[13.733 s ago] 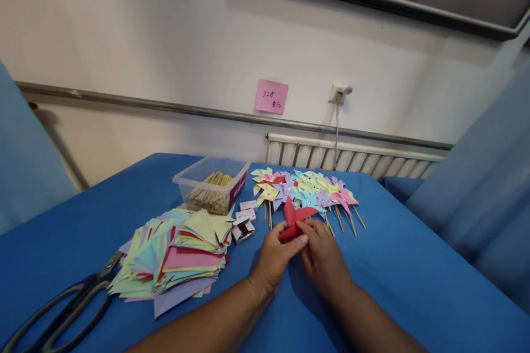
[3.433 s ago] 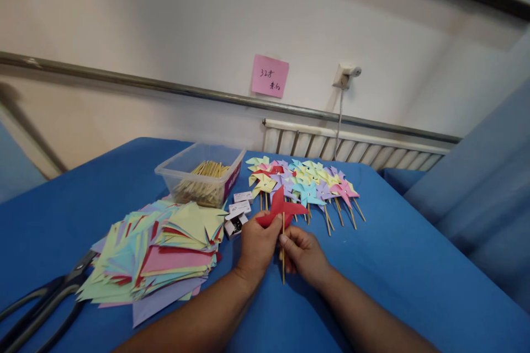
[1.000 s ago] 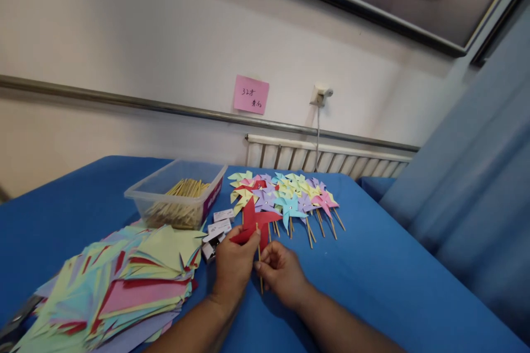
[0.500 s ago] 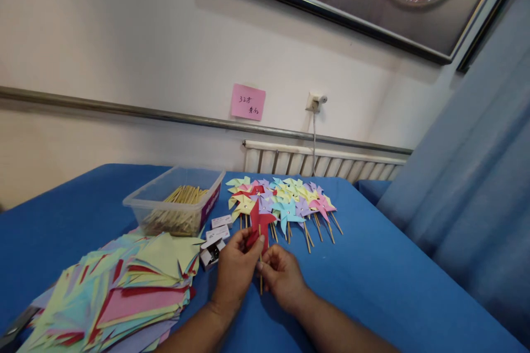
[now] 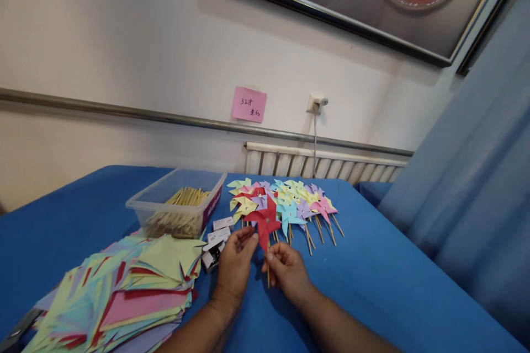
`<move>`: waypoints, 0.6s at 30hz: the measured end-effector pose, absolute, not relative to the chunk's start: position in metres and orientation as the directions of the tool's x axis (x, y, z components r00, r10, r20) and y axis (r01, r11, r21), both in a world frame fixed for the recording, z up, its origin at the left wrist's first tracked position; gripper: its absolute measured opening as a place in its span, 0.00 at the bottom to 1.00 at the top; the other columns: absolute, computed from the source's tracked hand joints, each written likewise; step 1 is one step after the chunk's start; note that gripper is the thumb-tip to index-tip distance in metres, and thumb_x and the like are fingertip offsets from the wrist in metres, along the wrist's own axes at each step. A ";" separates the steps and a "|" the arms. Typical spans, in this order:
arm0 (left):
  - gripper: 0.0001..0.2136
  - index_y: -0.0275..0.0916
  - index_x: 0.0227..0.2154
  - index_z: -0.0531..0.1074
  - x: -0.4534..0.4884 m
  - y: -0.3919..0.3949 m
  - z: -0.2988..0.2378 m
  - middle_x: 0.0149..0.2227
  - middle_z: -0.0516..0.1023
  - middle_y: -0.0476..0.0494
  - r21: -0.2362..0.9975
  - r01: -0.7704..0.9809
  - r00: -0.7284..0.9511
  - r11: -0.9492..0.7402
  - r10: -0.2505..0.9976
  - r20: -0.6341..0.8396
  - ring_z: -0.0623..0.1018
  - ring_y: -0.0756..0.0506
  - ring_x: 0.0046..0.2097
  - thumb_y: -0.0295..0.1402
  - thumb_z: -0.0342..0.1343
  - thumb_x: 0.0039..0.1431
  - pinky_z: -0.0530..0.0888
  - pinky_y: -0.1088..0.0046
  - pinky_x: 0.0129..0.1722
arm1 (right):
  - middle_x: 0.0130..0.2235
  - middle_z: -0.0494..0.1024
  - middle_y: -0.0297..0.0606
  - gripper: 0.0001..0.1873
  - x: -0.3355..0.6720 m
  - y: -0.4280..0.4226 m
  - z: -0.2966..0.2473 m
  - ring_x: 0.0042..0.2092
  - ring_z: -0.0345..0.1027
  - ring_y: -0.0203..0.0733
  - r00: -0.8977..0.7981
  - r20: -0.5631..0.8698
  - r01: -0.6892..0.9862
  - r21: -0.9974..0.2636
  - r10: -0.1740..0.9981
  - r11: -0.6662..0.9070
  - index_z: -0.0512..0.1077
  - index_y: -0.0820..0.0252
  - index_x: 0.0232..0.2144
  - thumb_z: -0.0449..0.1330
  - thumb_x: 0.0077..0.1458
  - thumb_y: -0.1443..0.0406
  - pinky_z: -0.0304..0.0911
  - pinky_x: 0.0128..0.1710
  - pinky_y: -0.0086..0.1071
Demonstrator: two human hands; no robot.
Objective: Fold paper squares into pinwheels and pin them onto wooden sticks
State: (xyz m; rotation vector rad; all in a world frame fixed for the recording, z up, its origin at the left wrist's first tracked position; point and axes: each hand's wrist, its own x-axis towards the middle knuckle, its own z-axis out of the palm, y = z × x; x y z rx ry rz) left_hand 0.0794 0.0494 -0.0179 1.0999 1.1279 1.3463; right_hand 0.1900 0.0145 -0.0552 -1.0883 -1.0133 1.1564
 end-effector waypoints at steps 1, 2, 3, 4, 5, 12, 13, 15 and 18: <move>0.16 0.35 0.35 0.72 0.080 0.049 -0.018 0.37 0.78 0.40 0.990 -0.139 -0.048 -0.025 0.999 0.019 0.76 0.42 0.40 0.39 0.60 0.43 0.71 0.67 0.39 | 0.19 0.72 0.29 0.26 0.189 0.014 -0.056 0.13 0.52 0.25 0.129 0.049 -0.173 -0.982 0.990 0.071 0.63 0.60 0.24 0.62 0.42 0.44 0.45 0.12 0.21; 0.16 0.35 0.33 0.72 0.081 0.049 -0.019 0.34 0.78 0.42 0.991 -0.137 -0.025 -0.012 1.000 0.009 0.76 0.43 0.37 0.39 0.60 0.42 0.71 0.68 0.36 | 0.19 0.72 0.28 0.25 0.188 0.014 -0.056 0.13 0.53 0.25 0.131 0.052 -0.167 -0.983 0.990 0.074 0.63 0.60 0.24 0.62 0.42 0.44 0.46 0.13 0.21; 0.15 0.35 0.31 0.72 0.082 0.048 -0.020 0.31 0.77 0.45 0.991 -0.136 0.003 0.000 1.000 0.001 0.76 0.44 0.34 0.40 0.61 0.41 0.71 0.70 0.33 | 0.19 0.71 0.28 0.25 0.188 0.013 -0.057 0.13 0.53 0.25 0.133 0.057 -0.156 -0.985 0.989 0.077 0.63 0.60 0.24 0.62 0.42 0.44 0.47 0.13 0.21; 0.15 0.36 0.28 0.72 0.083 0.048 -0.021 0.27 0.76 0.47 0.991 -0.134 0.033 0.011 0.999 -0.007 0.75 0.46 0.30 0.41 0.62 0.40 0.70 0.72 0.30 | 0.19 0.71 0.28 0.25 0.187 0.013 -0.057 0.13 0.54 0.26 0.136 0.062 -0.142 -0.987 0.989 0.081 0.63 0.60 0.24 0.62 0.43 0.45 0.48 0.13 0.22; 0.14 0.37 0.25 0.71 0.084 0.047 -0.023 0.24 0.74 0.50 0.991 -0.130 0.058 0.019 0.998 -0.011 0.73 0.48 0.27 0.42 0.62 0.39 0.68 0.73 0.28 | 0.19 0.71 0.28 0.25 0.187 0.013 -0.058 0.13 0.54 0.26 0.140 0.067 -0.128 -0.988 0.988 0.085 0.63 0.59 0.24 0.62 0.43 0.44 0.48 0.14 0.22; 0.17 0.39 0.16 0.62 0.088 0.050 -0.036 0.15 0.64 0.57 0.999 -0.052 0.108 0.001 0.994 0.005 0.65 0.53 0.18 0.45 0.63 0.35 0.61 0.77 0.20 | 0.19 0.70 0.28 0.24 0.187 0.013 -0.060 0.14 0.55 0.26 0.143 0.084 -0.084 -0.992 0.986 0.097 0.63 0.59 0.24 0.61 0.45 0.45 0.50 0.14 0.22; 0.17 0.39 0.16 0.63 0.088 0.051 -0.037 0.14 0.64 0.57 0.999 -0.048 0.120 0.005 0.993 0.001 0.65 0.52 0.18 0.45 0.63 0.36 0.61 0.77 0.20 | 0.19 0.70 0.28 0.24 0.187 0.012 -0.060 0.14 0.55 0.26 0.140 0.084 -0.086 -0.992 0.987 0.097 0.62 0.59 0.24 0.61 0.45 0.46 0.50 0.14 0.22; 0.16 0.39 0.17 0.64 0.087 0.051 -0.037 0.15 0.65 0.56 0.999 -0.036 0.139 0.004 0.990 0.001 0.65 0.52 0.18 0.44 0.62 0.37 0.61 0.77 0.20 | 0.19 0.70 0.27 0.23 0.187 0.012 -0.060 0.14 0.55 0.27 0.133 0.084 -0.095 -0.991 0.988 0.097 0.62 0.59 0.24 0.60 0.45 0.46 0.50 0.14 0.22; 0.15 0.38 0.18 0.67 0.087 0.050 -0.036 0.15 0.67 0.55 1.000 -0.029 0.144 0.000 0.990 0.005 0.66 0.52 0.19 0.43 0.62 0.37 0.62 0.76 0.21 | 0.19 0.70 0.27 0.22 0.187 0.012 -0.059 0.14 0.54 0.26 0.134 0.085 -0.097 -0.990 0.987 0.098 0.62 0.59 0.24 0.61 0.46 0.47 0.49 0.15 0.22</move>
